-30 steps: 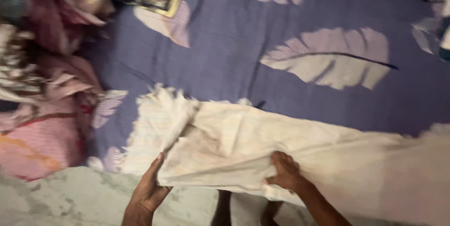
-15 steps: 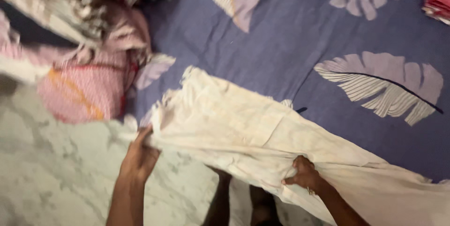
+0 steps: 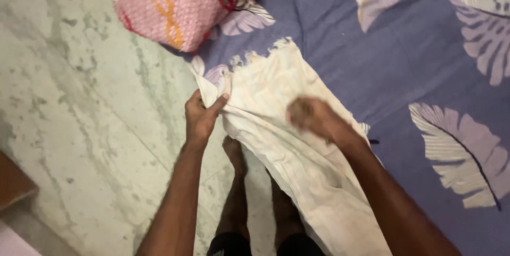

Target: The person folds a large off-white striped textile on a bed. They smooth the fabric, fold it lengthwise multiple times, then fold it into a compact rectangle and press it flat.

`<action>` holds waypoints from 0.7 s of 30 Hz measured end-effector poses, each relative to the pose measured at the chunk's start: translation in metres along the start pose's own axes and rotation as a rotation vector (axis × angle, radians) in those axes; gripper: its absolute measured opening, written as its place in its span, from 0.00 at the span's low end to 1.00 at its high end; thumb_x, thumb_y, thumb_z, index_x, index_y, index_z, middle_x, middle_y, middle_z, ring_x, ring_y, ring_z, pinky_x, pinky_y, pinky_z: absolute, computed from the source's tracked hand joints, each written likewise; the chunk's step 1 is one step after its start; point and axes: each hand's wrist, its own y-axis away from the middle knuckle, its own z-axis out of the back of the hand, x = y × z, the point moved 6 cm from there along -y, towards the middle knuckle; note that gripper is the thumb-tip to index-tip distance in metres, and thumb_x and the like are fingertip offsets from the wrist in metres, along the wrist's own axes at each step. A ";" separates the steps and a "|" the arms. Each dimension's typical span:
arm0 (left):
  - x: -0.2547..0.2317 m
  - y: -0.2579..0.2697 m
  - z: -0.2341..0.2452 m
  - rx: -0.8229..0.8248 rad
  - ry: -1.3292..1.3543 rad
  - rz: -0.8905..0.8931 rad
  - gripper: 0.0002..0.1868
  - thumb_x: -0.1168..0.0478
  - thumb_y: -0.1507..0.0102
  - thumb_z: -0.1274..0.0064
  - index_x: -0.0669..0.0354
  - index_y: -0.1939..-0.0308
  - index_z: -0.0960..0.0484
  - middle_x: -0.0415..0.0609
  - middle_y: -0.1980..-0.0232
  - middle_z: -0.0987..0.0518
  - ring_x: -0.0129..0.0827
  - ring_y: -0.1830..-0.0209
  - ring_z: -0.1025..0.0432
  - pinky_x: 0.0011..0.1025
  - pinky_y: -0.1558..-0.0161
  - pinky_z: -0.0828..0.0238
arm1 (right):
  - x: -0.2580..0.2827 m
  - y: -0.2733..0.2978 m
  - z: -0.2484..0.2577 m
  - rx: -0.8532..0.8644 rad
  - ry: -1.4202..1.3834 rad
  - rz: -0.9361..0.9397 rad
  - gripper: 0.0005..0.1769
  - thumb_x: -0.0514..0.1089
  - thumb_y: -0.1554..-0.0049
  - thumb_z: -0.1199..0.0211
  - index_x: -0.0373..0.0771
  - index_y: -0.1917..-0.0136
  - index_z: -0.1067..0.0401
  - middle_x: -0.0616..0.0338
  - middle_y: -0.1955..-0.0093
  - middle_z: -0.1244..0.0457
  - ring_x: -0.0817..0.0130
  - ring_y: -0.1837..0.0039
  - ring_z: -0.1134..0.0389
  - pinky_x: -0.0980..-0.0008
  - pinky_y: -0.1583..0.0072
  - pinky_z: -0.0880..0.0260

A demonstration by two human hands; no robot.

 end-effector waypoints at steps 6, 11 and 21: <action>0.016 0.006 0.016 0.015 0.178 0.166 0.19 0.55 0.40 0.34 0.62 0.52 0.19 0.45 0.58 0.16 0.27 0.63 0.22 0.29 0.59 0.22 | 0.049 -0.073 0.053 -0.556 0.421 0.579 0.27 0.51 0.41 0.30 0.33 0.35 0.28 0.43 0.41 0.33 0.49 0.41 0.32 0.55 0.39 0.32; 0.020 0.010 0.021 0.064 0.070 0.272 0.19 0.52 0.40 0.36 0.61 0.53 0.16 0.46 0.58 0.15 0.29 0.60 0.21 0.33 0.54 0.24 | 0.000 -0.130 0.068 -0.408 0.228 0.069 0.28 0.54 0.44 0.28 0.37 0.38 0.30 0.53 0.47 0.33 0.60 0.47 0.30 0.61 0.44 0.30; 0.043 -0.015 0.015 0.015 0.144 0.201 0.16 0.53 0.37 0.37 0.65 0.58 0.16 0.43 0.69 0.19 0.23 0.73 0.29 0.26 0.68 0.28 | 0.019 -0.125 0.119 -0.716 0.167 0.270 0.13 0.47 0.39 0.35 0.35 0.50 0.26 0.54 0.60 0.32 0.65 0.59 0.34 0.64 0.54 0.33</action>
